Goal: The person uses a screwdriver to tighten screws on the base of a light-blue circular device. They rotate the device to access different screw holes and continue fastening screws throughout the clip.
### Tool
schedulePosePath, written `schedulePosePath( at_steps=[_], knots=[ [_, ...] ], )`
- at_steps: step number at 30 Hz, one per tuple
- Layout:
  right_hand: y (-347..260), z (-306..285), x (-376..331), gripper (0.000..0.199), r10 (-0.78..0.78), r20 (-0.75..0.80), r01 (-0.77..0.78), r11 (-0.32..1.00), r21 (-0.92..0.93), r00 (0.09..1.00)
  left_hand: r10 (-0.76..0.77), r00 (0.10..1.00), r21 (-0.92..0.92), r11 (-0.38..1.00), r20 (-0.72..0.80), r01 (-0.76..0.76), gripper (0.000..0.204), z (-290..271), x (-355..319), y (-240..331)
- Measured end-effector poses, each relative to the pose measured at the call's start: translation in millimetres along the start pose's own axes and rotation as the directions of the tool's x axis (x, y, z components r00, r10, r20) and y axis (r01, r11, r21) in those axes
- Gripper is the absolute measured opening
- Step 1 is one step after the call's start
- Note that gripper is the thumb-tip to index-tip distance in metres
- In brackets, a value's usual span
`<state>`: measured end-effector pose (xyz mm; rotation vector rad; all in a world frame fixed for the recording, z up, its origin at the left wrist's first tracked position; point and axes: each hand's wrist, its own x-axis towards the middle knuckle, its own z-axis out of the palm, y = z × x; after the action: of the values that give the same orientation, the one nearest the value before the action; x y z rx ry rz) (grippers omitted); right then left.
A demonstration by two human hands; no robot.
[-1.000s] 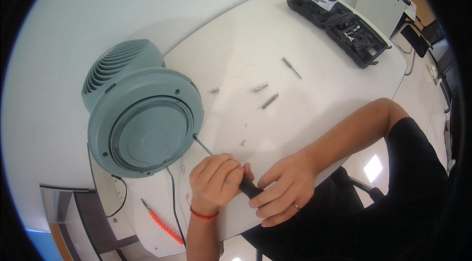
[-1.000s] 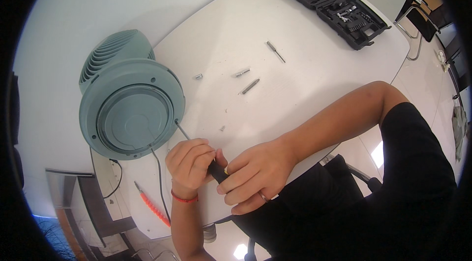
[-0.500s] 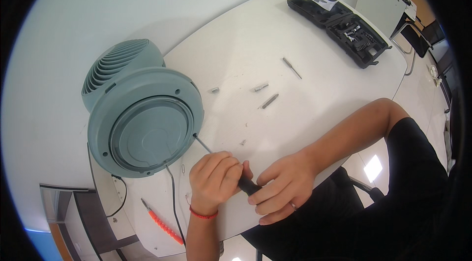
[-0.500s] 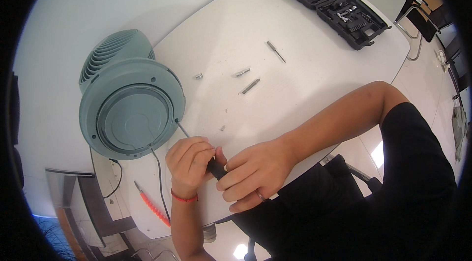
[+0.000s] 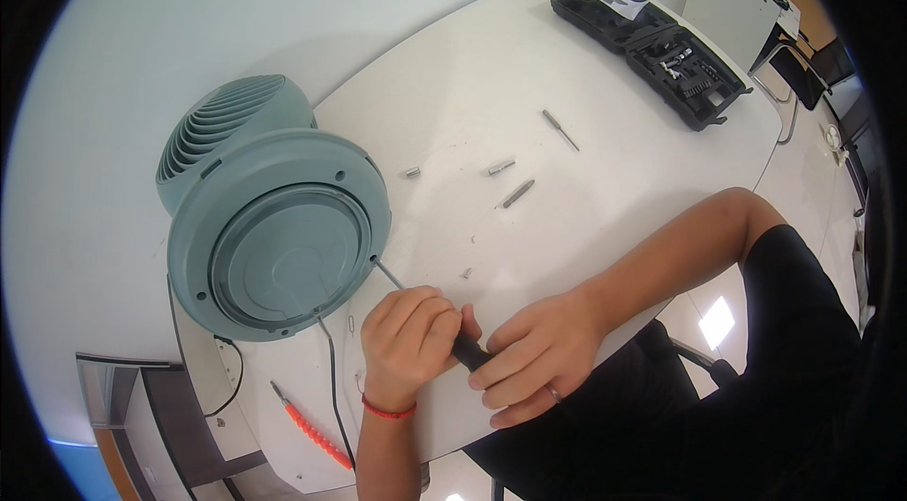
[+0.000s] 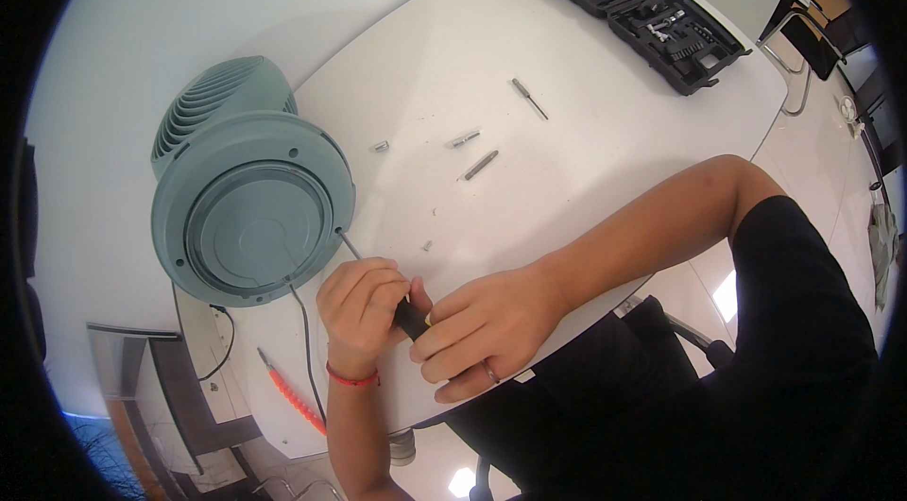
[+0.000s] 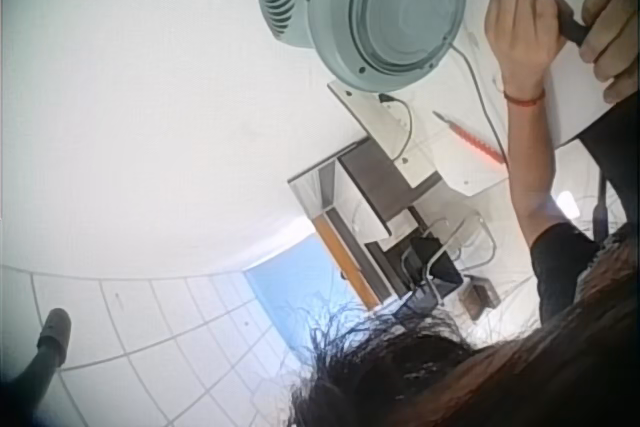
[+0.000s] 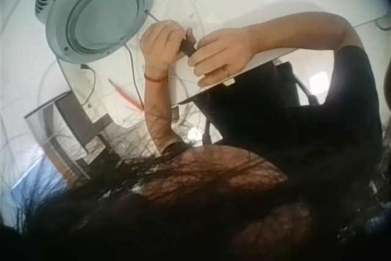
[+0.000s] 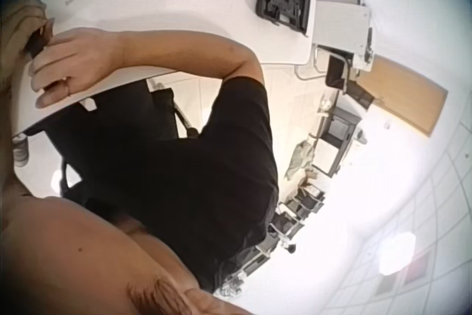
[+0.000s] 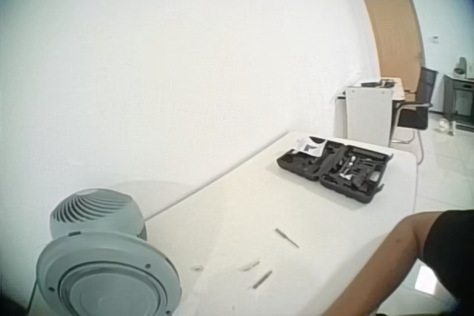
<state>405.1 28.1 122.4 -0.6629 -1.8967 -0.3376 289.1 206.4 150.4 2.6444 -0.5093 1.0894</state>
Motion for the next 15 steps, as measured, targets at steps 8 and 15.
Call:
schedulePosePath(
  at_steps=[8, 15],
  knots=[
    [1.3, -1.3, -1.8, 0.009, 0.037, 0.066, -0.037, 0.999, 0.004, 0.997, -0.026, 1.0, -0.002, 1.0, 0.018, 0.026, 0.023, 0.0, 0.9, -1.8],
    [2.3, -0.1, -4.2, 0.013, 0.018, 0.09, -0.017, 1.0, -0.011, 0.996, -0.039, 0.998, -0.018, 0.999, 0.044, 0.04, 0.023, 0.9, 1.3, -2.4]
  ],
)
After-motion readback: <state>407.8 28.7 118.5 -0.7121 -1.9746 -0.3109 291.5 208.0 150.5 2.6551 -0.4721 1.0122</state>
